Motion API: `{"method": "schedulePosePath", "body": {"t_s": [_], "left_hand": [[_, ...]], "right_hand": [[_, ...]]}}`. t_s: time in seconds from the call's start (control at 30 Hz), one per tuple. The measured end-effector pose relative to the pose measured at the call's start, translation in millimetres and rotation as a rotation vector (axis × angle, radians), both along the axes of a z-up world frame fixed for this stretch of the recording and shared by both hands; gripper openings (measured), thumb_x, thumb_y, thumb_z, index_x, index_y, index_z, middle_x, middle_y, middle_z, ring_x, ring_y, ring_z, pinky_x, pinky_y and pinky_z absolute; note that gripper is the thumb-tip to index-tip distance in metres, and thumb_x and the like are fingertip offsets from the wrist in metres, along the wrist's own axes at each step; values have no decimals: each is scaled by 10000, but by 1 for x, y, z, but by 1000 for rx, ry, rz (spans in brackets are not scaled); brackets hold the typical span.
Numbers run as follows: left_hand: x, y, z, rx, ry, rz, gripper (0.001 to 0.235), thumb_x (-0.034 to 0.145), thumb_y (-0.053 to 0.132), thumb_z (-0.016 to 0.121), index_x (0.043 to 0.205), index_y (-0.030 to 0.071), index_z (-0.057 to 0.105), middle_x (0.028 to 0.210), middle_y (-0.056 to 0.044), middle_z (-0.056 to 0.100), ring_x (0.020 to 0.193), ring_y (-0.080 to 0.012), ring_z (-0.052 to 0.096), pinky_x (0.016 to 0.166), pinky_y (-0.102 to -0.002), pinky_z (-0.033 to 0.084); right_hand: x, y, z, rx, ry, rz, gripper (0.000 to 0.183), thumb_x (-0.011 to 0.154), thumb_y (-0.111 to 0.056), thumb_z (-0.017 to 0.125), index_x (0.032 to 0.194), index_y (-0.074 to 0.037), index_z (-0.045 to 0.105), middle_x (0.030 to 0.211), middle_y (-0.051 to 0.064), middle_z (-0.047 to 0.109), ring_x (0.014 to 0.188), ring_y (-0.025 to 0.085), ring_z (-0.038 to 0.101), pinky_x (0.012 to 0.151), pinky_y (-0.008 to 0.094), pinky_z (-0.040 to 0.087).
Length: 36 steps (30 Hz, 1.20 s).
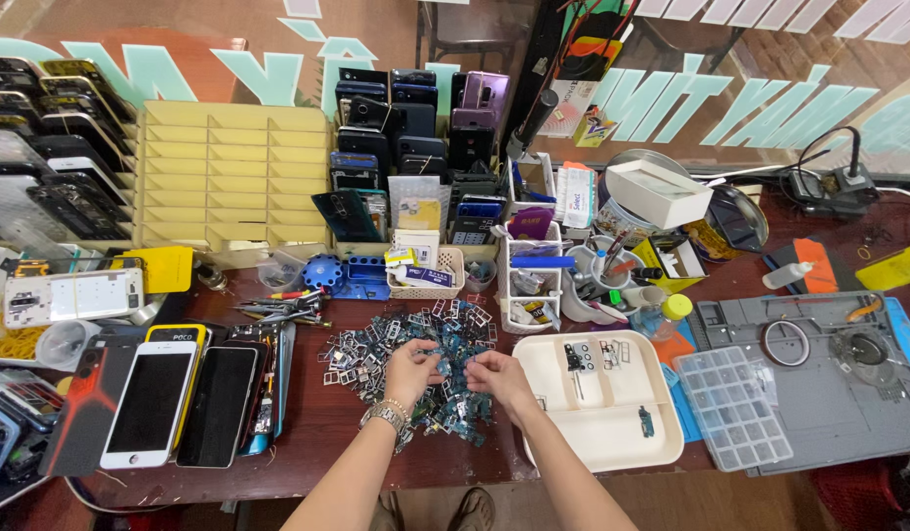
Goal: The person sorts small electronic components from a large pile on a workbench into a compartmentalized tray. They pick up individual pieces, examine them, and place them into specific sections of the tray.
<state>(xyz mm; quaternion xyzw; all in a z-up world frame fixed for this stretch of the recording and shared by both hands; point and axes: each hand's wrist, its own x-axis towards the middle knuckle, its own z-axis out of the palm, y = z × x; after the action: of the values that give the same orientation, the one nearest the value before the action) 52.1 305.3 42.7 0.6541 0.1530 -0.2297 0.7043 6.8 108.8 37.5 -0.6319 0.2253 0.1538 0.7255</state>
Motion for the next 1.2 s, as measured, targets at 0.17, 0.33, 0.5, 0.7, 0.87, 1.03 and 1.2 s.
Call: {"method": "schedulePosePath", "body": {"t_s": [0.17,0.33,0.5,0.7,0.87,1.03,1.2], "left_hand": [[2,-13,8,-88,7,-107,252,943,41,664,1189,9,707,965,-142,754,777,-181,737,691,-312,665],[3,-21,3,-152,-1,-149,298,958,33,617,1241,11,709,999,-156,758,809,-204,758,708,-310,667],[5,-24,-1,-164,-16,-160,338,942,-7,592,1262,17,701,1019,-159,761,829,-200,768,717,-298,669],[1,-22,4,-122,-25,-143,344,916,-18,672,1256,17,706,971,-146,768,786,-170,745,677,-281,649],[-1,-22,0,-66,-23,-72,278,878,-31,710,1155,-8,690,954,-154,780,762,-173,748,643,-281,643],[-6,-51,-6,-52,-76,-86,238,870,14,752,1100,-19,700,932,-125,766,745,-143,728,634,-266,619],[-22,-111,-9,-66,-51,-169,250,883,72,743,1121,21,685,897,-113,729,724,-167,710,623,-296,617]], "right_hand": [[-5,-9,17,11,-24,0,179,906,-62,728,1071,0,694,873,67,738,747,121,691,687,249,598],[-9,-11,28,-9,-84,1,182,895,-33,730,1049,-4,638,840,85,726,701,137,681,656,253,582],[-9,-11,26,-30,-86,-47,141,902,-42,719,1016,-1,647,824,69,713,696,112,675,648,256,586],[-11,-8,22,-326,23,19,222,864,-48,749,1074,-10,684,872,77,743,740,165,707,664,291,608],[-6,6,22,-372,-118,61,230,904,-123,739,1118,-43,711,971,49,755,821,120,723,719,266,611],[-9,-9,17,-185,-123,-6,194,893,-60,701,1082,-21,679,924,57,706,807,138,706,719,297,628],[-40,-73,1,-104,-117,-152,156,898,-57,701,1052,-33,693,909,37,706,809,129,710,755,283,618]]}}
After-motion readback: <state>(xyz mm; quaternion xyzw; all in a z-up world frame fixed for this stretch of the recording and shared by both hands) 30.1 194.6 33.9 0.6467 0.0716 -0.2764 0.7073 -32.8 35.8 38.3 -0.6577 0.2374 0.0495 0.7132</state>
